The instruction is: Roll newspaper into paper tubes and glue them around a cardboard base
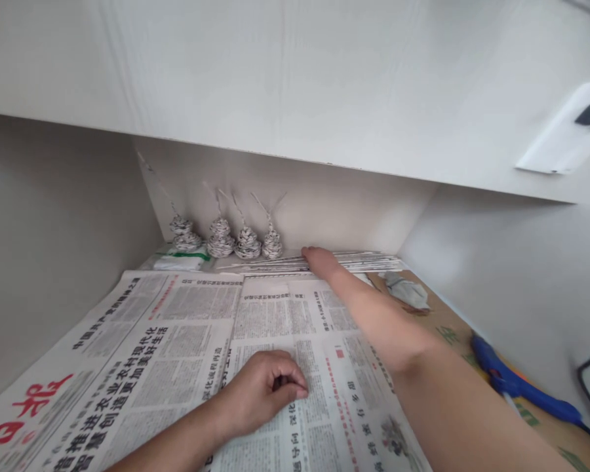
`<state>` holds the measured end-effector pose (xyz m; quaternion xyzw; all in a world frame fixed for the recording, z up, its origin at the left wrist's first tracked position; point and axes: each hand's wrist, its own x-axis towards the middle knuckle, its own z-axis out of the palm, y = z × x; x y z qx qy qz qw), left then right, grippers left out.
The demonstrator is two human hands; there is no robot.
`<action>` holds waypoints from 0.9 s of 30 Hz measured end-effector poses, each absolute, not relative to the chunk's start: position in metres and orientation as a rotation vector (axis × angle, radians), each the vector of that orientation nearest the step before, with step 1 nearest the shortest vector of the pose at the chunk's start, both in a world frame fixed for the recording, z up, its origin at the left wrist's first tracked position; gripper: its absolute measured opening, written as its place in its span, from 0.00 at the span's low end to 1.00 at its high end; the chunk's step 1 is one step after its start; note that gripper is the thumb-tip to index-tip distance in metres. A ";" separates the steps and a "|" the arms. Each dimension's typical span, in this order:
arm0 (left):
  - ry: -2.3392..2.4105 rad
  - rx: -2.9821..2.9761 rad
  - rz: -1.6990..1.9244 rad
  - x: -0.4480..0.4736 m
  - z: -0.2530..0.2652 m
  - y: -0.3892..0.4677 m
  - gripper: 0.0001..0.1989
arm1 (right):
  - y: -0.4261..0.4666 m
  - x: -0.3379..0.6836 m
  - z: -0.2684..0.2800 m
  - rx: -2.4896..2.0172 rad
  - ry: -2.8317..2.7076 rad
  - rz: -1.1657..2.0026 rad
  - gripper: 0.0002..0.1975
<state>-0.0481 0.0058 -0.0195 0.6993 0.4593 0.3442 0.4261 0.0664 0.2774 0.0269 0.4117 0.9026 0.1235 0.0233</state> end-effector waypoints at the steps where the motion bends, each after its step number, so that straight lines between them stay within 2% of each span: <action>1: 1.150 1.754 0.855 -0.048 -0.019 0.006 0.09 | 0.276 0.068 0.028 1.289 2.797 0.390 0.17; 6: 1.153 1.780 0.843 -0.048 -0.019 0.007 0.11 | 0.274 0.075 0.035 1.348 2.802 0.440 0.23; 14: 1.163 1.791 0.826 -0.048 -0.020 0.007 0.11 | 0.277 0.096 0.037 1.377 2.751 0.428 0.16; 27: 1.151 1.764 0.841 -0.048 -0.018 0.008 0.10 | 0.286 0.107 0.023 1.418 2.739 0.365 0.16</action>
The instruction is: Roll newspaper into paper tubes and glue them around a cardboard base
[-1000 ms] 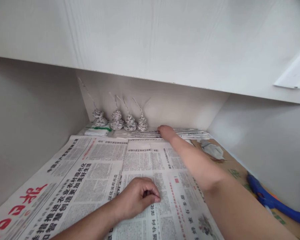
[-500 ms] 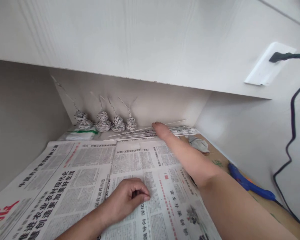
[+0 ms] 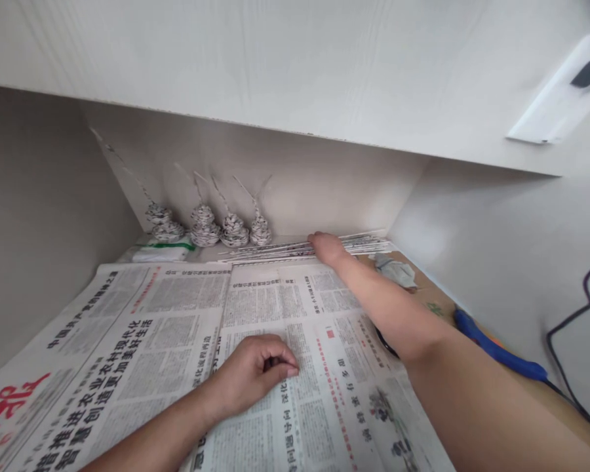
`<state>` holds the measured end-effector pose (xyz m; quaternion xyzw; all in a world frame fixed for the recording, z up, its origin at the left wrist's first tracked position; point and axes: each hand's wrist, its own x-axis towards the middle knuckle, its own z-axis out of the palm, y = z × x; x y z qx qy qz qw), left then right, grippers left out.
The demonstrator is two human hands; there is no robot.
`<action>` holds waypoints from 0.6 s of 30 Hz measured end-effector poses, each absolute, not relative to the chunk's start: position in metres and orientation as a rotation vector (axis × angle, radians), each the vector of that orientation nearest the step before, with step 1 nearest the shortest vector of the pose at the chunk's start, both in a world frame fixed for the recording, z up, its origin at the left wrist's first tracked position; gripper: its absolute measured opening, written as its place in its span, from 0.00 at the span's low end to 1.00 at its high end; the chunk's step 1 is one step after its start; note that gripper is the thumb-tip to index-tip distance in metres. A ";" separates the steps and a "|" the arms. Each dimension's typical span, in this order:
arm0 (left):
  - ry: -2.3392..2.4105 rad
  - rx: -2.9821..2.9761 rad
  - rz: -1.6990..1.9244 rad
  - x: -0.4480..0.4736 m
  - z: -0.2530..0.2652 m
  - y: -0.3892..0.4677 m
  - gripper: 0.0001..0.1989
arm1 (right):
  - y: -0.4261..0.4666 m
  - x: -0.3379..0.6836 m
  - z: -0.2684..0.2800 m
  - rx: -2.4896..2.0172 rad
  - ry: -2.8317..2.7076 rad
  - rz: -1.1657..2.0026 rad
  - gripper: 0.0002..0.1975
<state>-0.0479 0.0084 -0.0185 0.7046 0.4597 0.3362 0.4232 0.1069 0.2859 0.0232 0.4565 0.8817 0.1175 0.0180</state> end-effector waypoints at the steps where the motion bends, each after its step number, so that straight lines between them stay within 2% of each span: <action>1: 1.146 1.758 0.846 -0.048 -0.019 0.008 0.10 | 0.287 0.107 0.023 1.419 2.744 0.362 0.16; 18: 1.078 1.730 0.947 -0.051 -0.019 0.007 0.07 | 0.275 0.109 0.026 1.304 2.893 0.413 0.14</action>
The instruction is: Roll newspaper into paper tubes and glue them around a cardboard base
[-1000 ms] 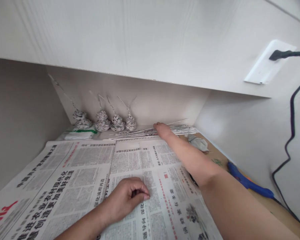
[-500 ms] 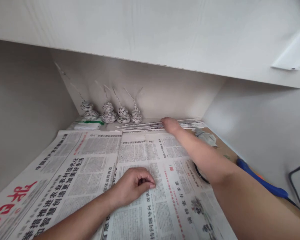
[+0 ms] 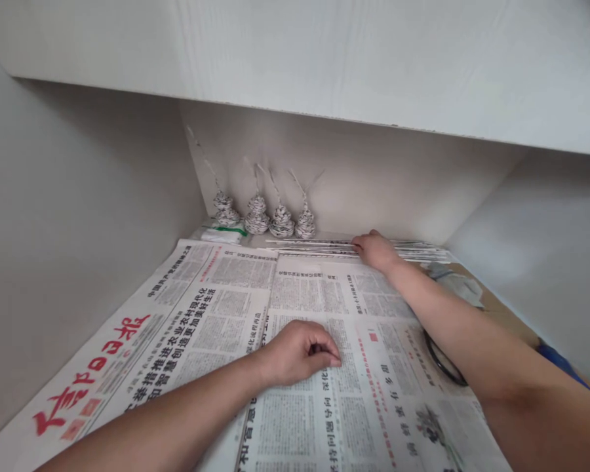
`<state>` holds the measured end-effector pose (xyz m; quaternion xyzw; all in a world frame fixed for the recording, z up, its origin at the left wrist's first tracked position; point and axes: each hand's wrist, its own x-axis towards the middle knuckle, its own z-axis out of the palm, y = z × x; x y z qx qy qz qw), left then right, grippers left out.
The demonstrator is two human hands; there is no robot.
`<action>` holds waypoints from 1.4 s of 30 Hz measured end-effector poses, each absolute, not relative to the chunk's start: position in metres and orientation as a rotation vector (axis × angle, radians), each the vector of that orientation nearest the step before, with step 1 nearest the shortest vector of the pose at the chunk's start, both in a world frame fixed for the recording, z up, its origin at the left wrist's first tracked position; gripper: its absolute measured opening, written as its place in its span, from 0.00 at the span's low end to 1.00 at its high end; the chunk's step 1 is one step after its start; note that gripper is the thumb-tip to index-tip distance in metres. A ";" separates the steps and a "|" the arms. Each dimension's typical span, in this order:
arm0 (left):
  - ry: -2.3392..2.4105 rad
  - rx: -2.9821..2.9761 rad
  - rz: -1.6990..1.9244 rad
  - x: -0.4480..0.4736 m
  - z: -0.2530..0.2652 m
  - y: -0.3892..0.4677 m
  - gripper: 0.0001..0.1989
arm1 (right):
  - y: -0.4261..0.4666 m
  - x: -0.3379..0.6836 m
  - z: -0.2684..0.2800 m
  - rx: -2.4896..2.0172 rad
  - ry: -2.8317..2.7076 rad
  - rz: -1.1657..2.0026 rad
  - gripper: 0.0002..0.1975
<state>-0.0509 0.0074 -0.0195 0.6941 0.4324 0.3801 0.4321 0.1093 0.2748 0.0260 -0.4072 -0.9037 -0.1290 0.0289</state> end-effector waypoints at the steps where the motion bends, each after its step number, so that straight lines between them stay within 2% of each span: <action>1: 1.078 1.729 0.949 -0.051 -0.019 0.007 0.07 | 0.275 0.109 0.025 -1.245 -2.796 -0.391 0.14; 22: 1.059 1.696 0.951 -0.052 -0.018 0.007 0.07 | 0.289 0.098 0.019 -1.234 -2.853 -0.425 0.14; 29: 1.050 1.728 0.946 -0.053 -0.019 0.006 0.07 | 0.291 0.102 0.035 -1.174 -2.784 -0.461 0.15; 42: 1.045 1.741 0.956 -0.054 -0.020 0.007 0.07 | 0.298 0.094 0.024 -1.025 -2.795 -0.054 0.13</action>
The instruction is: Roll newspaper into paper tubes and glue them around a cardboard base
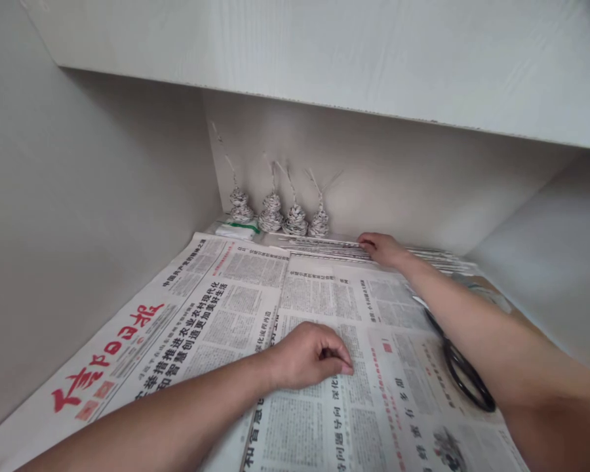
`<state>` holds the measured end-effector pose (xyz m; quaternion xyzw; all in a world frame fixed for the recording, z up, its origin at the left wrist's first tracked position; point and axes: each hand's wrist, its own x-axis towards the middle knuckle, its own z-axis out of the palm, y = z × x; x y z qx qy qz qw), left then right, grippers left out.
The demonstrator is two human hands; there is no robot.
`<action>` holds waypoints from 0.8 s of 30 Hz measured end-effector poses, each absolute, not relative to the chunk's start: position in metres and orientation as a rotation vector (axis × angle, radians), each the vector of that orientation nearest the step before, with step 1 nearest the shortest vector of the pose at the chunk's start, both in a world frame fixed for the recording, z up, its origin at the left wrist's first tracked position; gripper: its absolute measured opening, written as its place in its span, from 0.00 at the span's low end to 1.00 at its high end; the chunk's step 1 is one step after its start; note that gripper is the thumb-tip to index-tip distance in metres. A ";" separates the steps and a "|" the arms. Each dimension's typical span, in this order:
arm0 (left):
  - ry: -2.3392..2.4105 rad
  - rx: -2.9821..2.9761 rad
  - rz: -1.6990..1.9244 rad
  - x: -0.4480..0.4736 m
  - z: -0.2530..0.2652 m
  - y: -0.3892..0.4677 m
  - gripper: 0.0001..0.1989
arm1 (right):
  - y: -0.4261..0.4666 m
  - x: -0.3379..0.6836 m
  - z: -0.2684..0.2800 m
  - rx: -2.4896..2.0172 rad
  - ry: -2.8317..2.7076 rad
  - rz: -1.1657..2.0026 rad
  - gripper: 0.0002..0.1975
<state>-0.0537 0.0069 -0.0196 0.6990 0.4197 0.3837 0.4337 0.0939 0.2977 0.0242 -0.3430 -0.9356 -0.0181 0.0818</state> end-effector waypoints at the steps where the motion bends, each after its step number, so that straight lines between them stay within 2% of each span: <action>1: 1.045 1.740 0.956 -0.054 -0.020 0.007 0.07 | 0.297 0.094 0.025 -1.018 -2.806 -0.045 0.12; 8: 1.046 1.686 0.947 -0.053 -0.021 0.007 0.07 | 0.296 0.094 0.018 -1.013 -2.818 -0.123 0.14; 14: 1.071 1.669 0.930 -0.053 -0.021 0.007 0.06 | 0.301 0.087 0.012 -1.077 -2.830 -0.205 0.10; 20: 1.066 1.666 0.940 -0.053 -0.020 0.007 0.06 | 0.302 0.090 0.032 -1.191 -2.729 -0.307 0.18; 24: 1.051 1.654 0.938 -0.054 -0.021 0.007 0.07 | 0.305 0.088 0.039 -1.185 -2.754 -0.299 0.17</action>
